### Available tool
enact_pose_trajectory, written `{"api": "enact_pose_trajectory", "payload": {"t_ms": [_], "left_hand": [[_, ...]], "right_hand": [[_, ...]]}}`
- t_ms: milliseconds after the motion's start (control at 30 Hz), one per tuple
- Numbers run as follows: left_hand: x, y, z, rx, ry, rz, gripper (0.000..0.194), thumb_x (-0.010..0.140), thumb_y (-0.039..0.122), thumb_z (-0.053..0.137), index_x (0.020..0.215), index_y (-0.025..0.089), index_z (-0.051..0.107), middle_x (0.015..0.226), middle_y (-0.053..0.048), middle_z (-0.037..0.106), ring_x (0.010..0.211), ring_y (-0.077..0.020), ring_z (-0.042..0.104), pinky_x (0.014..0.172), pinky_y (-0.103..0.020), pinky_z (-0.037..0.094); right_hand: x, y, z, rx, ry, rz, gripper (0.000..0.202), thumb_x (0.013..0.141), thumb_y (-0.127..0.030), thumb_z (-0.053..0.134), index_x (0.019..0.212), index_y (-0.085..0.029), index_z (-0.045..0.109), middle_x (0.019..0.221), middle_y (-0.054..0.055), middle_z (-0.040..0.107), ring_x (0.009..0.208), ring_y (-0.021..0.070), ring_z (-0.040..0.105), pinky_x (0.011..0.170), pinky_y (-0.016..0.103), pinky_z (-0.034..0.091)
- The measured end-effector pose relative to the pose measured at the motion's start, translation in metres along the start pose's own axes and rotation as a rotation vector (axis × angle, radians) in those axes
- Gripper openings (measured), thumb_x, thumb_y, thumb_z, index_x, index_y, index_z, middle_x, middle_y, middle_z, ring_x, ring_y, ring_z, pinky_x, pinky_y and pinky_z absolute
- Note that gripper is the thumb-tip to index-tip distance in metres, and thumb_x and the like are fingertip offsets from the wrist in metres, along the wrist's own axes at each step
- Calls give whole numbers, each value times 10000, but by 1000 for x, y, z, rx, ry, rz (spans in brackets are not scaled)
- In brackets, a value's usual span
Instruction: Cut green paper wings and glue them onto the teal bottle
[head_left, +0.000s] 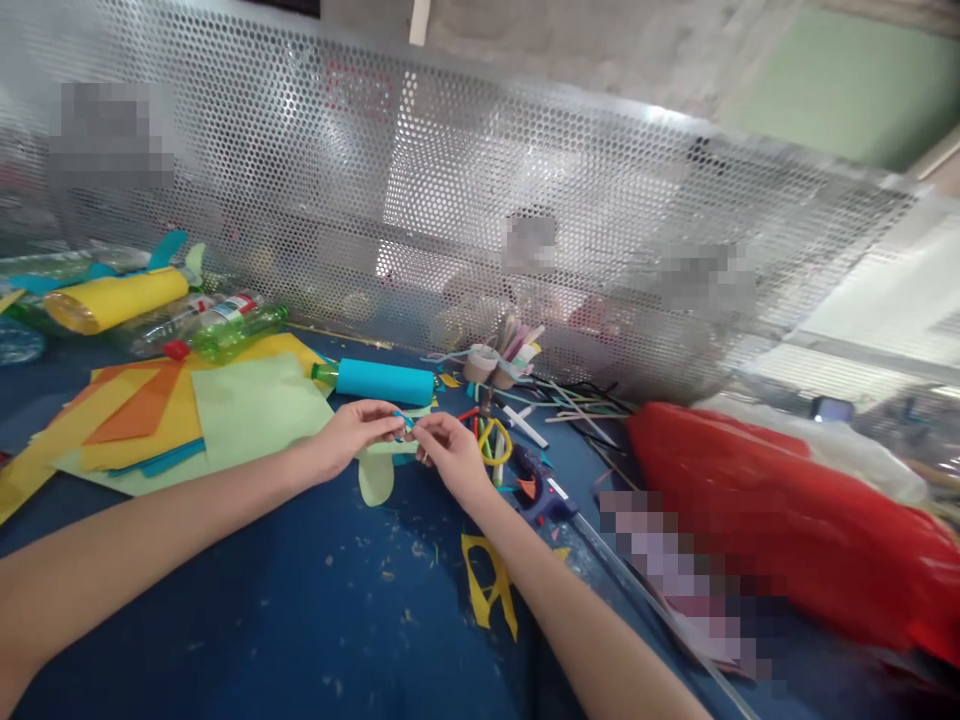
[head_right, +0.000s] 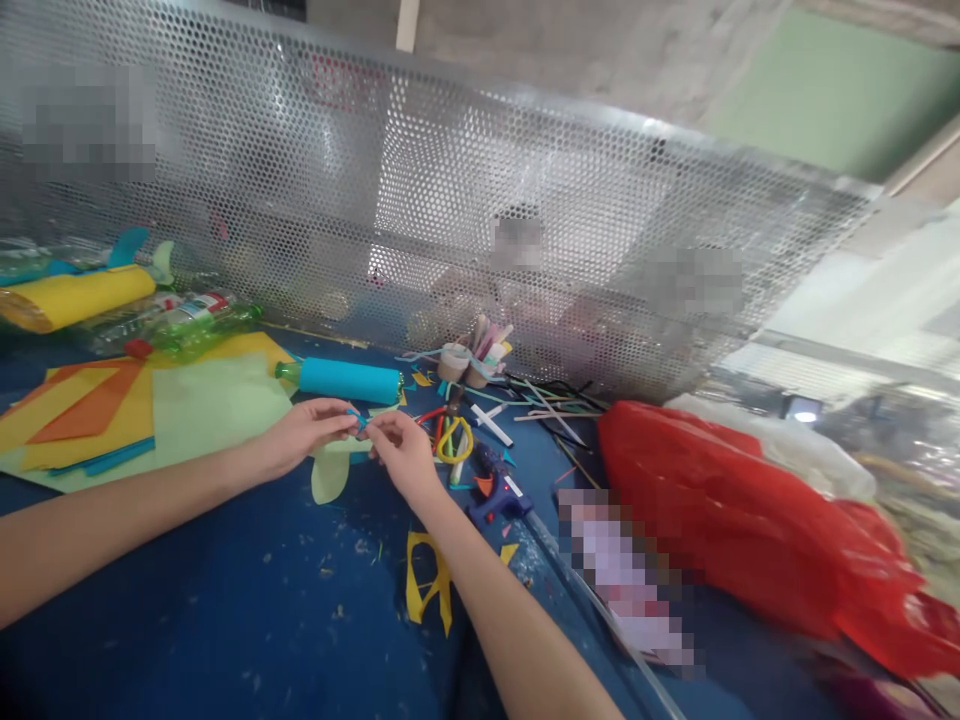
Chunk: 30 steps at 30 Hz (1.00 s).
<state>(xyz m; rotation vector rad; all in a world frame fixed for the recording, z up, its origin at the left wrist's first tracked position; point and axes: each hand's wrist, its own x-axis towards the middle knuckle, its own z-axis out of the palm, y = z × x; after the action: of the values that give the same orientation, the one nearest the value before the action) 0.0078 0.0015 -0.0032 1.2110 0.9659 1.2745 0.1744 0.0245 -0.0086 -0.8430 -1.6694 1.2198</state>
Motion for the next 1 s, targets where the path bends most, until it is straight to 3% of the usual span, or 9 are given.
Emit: {"api": "enact_pose_trajectory", "payload": {"t_ms": [333, 400, 500, 567, 633, 767, 867, 933, 1000], "left_hand": [[-6, -2, 5, 120, 32, 74, 237, 728, 365, 625, 826, 153, 587, 781, -10, 610, 757, -154, 577, 723, -284, 462], [-6, -7, 5, 181, 14, 78, 246, 747, 382, 599, 834, 153, 578, 766, -11, 603, 753, -159, 579, 701, -280, 464], [-6, -13, 6, 241, 8, 62, 264, 758, 407, 572, 858, 163, 555, 772, -10, 605, 741, -168, 599, 714, -305, 484], [-6, -17, 6, 284, 17, 50, 270, 748, 410, 573, 866, 169, 542, 791, -13, 615, 718, -172, 615, 730, -329, 495], [-5, -18, 6, 341, 20, 45, 263, 748, 394, 567, 882, 171, 534, 807, -21, 626, 706, -175, 625, 737, -341, 501], [-5, -12, 9, 571, -50, 142, 200, 791, 351, 497, 898, 188, 542, 845, -36, 630, 753, -186, 621, 736, -340, 496], [-8, -3, 27, 825, -230, 312, 158, 816, 289, 457, 879, 207, 577, 914, -37, 624, 845, -196, 589, 776, -341, 469], [-10, 0, 49, 885, -349, 390, 166, 819, 249, 453, 902, 203, 589, 924, -43, 625, 881, -202, 575, 814, -352, 452], [-10, -3, 76, 869, -483, 448, 166, 808, 221, 468, 901, 188, 601, 955, -63, 628, 927, -217, 567, 855, -362, 437]], "right_hand": [[-3, -12, 6, -252, -102, 62, 138, 799, -313, 517, 799, -178, 491, 720, 17, 659, 543, 114, 604, 505, 207, 455], [-3, -23, 0, -445, -194, 68, 122, 815, -287, 496, 803, -171, 528, 720, 22, 670, 574, 117, 625, 561, 213, 469], [-4, -52, -21, -958, -331, 149, 175, 820, -294, 504, 801, -163, 619, 745, 50, 685, 689, 145, 649, 650, 225, 466], [-5, -71, -42, -1376, -315, 303, 171, 774, -227, 549, 901, -181, 654, 903, 72, 688, 865, 181, 640, 732, 244, 456], [-8, -85, -65, -1490, -266, 443, 203, 708, -156, 596, 892, -128, 676, 926, 139, 680, 894, 243, 637, 721, 285, 463], [-10, -94, -96, -1564, -198, 617, 205, 686, -165, 627, 868, -100, 697, 855, 161, 689, 828, 250, 656, 666, 271, 476], [-11, -98, -91, -1601, -117, 642, 271, 784, -226, 544, 967, -75, 674, 976, 199, 664, 936, 264, 630, 719, 294, 477], [-12, -104, -74, -1629, -32, 616, 322, 848, -245, 457, 1042, -63, 639, 1075, 218, 624, 1000, 274, 604, 755, 325, 471], [-15, -113, -50, -1626, 131, 523, 322, 879, -280, 421, 984, -82, 652, 1007, 202, 651, 934, 263, 631, 722, 324, 479]]}}
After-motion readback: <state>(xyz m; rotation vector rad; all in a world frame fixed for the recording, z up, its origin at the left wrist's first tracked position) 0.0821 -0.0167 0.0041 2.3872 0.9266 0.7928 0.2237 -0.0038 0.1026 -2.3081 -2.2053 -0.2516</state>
